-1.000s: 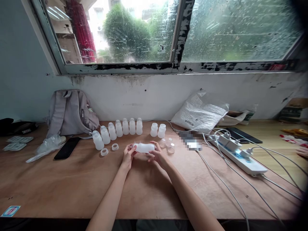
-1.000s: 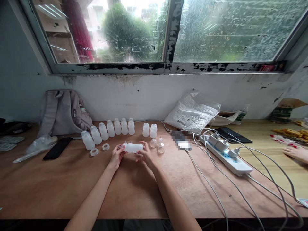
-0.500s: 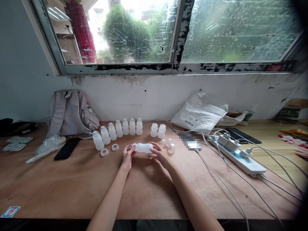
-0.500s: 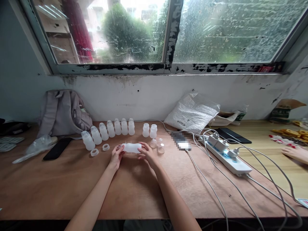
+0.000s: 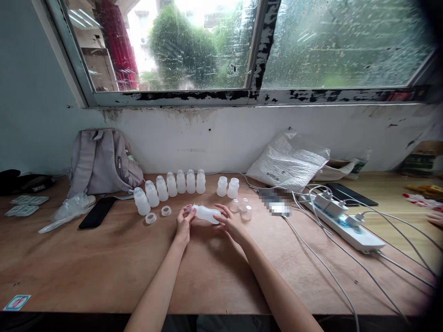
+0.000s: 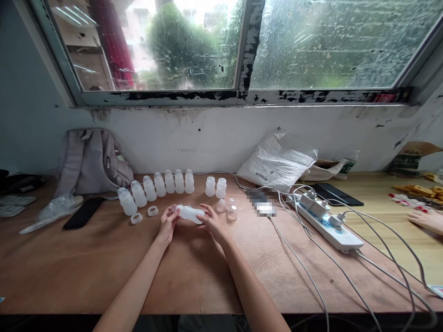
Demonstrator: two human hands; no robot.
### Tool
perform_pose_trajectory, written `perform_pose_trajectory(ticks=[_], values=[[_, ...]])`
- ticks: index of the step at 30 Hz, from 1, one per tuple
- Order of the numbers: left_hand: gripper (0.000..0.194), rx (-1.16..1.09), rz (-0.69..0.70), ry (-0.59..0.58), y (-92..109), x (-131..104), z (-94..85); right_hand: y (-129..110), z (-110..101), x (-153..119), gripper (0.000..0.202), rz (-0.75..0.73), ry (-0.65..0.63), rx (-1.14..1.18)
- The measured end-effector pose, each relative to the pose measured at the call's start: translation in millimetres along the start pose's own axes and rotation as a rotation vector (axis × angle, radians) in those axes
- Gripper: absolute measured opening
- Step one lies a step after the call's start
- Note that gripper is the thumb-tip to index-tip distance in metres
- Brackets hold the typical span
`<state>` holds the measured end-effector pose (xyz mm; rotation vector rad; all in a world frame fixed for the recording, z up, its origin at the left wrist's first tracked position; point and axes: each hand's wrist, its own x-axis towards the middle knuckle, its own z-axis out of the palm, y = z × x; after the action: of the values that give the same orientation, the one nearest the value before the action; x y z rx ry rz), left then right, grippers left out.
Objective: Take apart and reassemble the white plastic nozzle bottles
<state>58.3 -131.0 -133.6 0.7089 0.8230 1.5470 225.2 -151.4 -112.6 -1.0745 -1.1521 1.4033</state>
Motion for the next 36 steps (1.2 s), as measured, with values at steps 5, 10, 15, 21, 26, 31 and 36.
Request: perform_pose_trajectory(ticks=[5,10,15,21,26,31,36], values=[[0.035,0.017,-0.002,-0.021,-3,0,1.0,7,2,4,0.044,0.196,0.086,-0.088],[0.035,0.03,0.016,0.049,-7,0,-0.3,3,0,3,0.039,0.066,0.065,-0.035],[0.036,0.036,0.023,0.069,-5,2,-2.6,4,1,2,0.05,-0.054,-0.044,-0.005],[0.034,0.052,0.032,0.016,-2,0,-0.2,11,2,9,0.031,0.086,0.02,-0.047],[0.037,0.043,0.019,-0.005,1,-2,2.3,11,3,9,0.033,0.101,0.017,-0.08],[0.041,-0.005,-0.111,-0.059,5,-4,3.1,13,13,0,0.037,-0.223,0.018,-0.356],[0.043,-0.043,-0.138,-0.059,3,-4,4.4,18,29,-12,0.047,-0.543,-0.072,-0.693]])
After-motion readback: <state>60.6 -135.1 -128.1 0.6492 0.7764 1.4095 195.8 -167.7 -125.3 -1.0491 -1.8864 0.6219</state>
